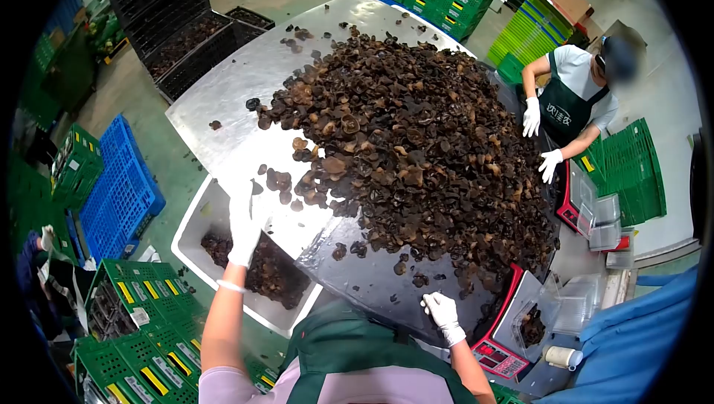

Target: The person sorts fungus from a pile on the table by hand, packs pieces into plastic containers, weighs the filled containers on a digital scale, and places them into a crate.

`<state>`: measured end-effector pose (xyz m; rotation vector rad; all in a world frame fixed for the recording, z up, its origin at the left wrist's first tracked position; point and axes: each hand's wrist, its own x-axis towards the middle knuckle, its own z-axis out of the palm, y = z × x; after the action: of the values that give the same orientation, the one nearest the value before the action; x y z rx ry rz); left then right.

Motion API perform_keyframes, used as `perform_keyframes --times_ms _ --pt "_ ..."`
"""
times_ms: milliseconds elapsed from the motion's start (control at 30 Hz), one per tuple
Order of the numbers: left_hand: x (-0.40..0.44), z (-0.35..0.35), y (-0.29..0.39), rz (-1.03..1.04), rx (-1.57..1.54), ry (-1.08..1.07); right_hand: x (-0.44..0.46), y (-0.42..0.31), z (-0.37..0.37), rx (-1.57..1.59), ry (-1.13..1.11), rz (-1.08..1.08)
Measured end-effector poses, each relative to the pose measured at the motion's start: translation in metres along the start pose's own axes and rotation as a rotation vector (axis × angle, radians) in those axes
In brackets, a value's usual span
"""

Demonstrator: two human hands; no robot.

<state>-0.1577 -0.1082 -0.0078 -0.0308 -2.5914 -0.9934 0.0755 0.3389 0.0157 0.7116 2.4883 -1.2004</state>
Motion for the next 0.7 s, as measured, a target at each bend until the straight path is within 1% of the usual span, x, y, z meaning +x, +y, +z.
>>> perform_keyframes --times_ms 33,100,133,167,233,267,300,367,400,433,467,500,533,567,600,633,700 --pt "0.009 0.016 0.000 -0.008 0.008 0.024 0.006 -0.008 -0.006 -0.006 0.006 0.002" --pt "0.029 0.044 0.008 0.052 0.326 0.058 0.021 -0.030 -0.022 -0.131 0.006 -0.218" --pt "0.039 0.057 0.007 -0.115 0.233 0.009 0.029 -0.050 -0.030 -0.116 0.038 -0.283" --pt "0.045 0.063 0.018 -0.116 0.221 0.002 0.041 -0.073 -0.038 -0.105 0.071 -0.351" --pt "0.050 0.065 0.050 -0.302 0.059 -0.094 0.068 -0.108 -0.046 0.004 0.108 -0.470" --pt "0.041 0.096 0.038 -0.132 0.122 0.087 0.078 -0.132 -0.050 0.020 0.111 -0.497" --pt "0.041 0.100 0.061 -0.179 0.069 0.083 0.091 -0.156 -0.052 0.041 0.113 -0.531" --pt "0.046 0.092 0.103 -0.196 -0.094 0.001 0.127 -0.183 -0.052 -0.290 0.224 -0.809" --pt "0.045 0.099 0.105 -0.197 -0.120 -0.001 0.145 -0.201 -0.048 -0.427 0.228 -0.828" --pt "0.046 0.111 0.109 -0.123 0.004 0.053 0.167 -0.217 -0.042 -0.548 0.233 -0.842" --pt "0.048 0.116 0.118 -0.115 -0.019 0.052 0.182 -0.224 -0.037 -0.698 0.209 -0.791" --pt "0.051 0.119 0.125 -0.105 -0.044 0.049 0.197 -0.226 -0.031 -0.784 0.230 -0.790" --pt "0.052 0.137 0.125 -0.147 -0.225 0.033 0.206 -0.228 -0.025 -0.811 0.201 -0.787" --pt "0.049 0.150 0.123 -0.063 -0.092 0.000 0.213 -0.228 -0.021 -0.842 0.173 -0.783" --pt "0.049 0.157 0.134 -0.137 -0.298 -0.047 0.217 -0.230 -0.018 -0.834 0.115 -0.764" --pt "0.048 0.162 0.147 -0.215 -0.503 -0.096 0.220 -0.229 -0.013 -0.757 0.066 -0.769" --pt "0.043 0.168 0.169 -0.199 -0.555 -0.113 0.219 -0.221 -0.008 -0.736 0.057 -0.789"
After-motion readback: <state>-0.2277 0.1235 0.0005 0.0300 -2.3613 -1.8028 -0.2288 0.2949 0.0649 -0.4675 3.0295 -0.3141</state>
